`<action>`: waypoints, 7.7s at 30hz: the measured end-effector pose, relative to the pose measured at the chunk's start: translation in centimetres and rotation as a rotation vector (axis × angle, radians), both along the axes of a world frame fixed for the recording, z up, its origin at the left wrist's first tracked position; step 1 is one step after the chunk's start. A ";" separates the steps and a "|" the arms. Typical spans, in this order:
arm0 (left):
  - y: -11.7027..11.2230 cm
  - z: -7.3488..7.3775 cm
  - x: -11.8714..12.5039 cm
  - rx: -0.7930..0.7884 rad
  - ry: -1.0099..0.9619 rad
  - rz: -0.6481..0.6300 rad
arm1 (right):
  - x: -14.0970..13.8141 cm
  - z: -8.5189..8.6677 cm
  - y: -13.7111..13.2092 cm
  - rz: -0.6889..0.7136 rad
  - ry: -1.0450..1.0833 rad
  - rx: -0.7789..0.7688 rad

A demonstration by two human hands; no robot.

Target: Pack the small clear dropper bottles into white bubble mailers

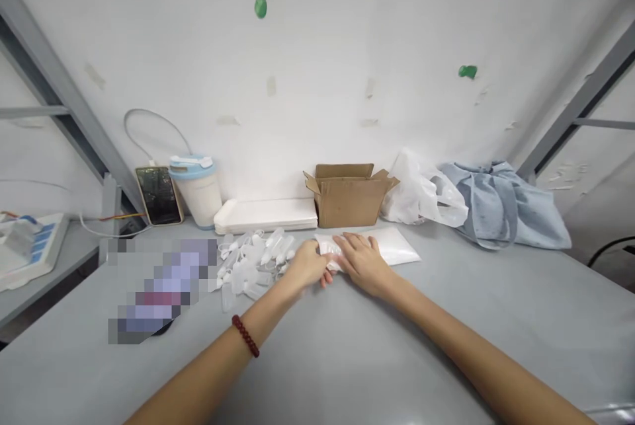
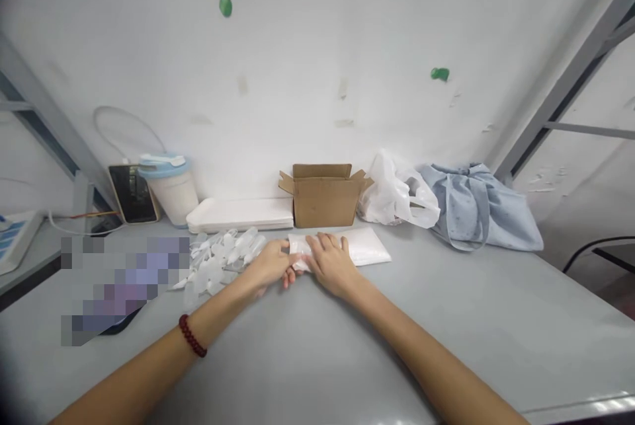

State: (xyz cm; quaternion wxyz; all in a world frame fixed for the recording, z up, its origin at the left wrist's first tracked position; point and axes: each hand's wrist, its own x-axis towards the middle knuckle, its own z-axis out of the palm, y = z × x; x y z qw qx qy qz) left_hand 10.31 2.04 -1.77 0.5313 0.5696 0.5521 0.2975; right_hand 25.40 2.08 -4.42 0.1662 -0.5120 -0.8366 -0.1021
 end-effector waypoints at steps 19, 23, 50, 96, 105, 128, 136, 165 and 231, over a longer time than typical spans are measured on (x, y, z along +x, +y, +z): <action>8.5 2.6 -10.3 0.689 0.720 -0.018 | -0.1 -1.7 3.2 0.070 -0.053 -0.035; 10.3 1.9 -12.0 0.730 0.846 -0.164 | 0.0 -2.1 3.2 0.074 -0.036 -0.060; -2.3 0.9 -6.2 1.677 1.027 -0.087 | -0.3 1.8 -2.7 0.257 0.092 0.682; -2.8 -0.2 -7.2 0.026 0.213 -0.326 | -1.8 1.3 -4.5 0.290 0.102 0.020; -2.4 2.5 -9.0 0.212 0.291 -0.145 | -0.4 1.6 -3.3 0.241 0.164 0.120; -3.4 -0.4 -6.7 0.675 1.228 -0.190 | -0.8 0.6 -2.8 0.144 0.069 -0.009; -3.7 -0.3 -6.1 0.542 1.208 -0.181 | -0.7 0.6 -2.9 0.144 0.018 -0.024; -4.0 2.1 -7.5 0.465 0.415 -0.138 | -0.6 1.3 -3.3 0.166 -0.040 -0.075; -0.8 0.1 -10.1 0.833 0.936 -0.122 | -0.1 1.6 -4.4 0.215 0.093 -0.517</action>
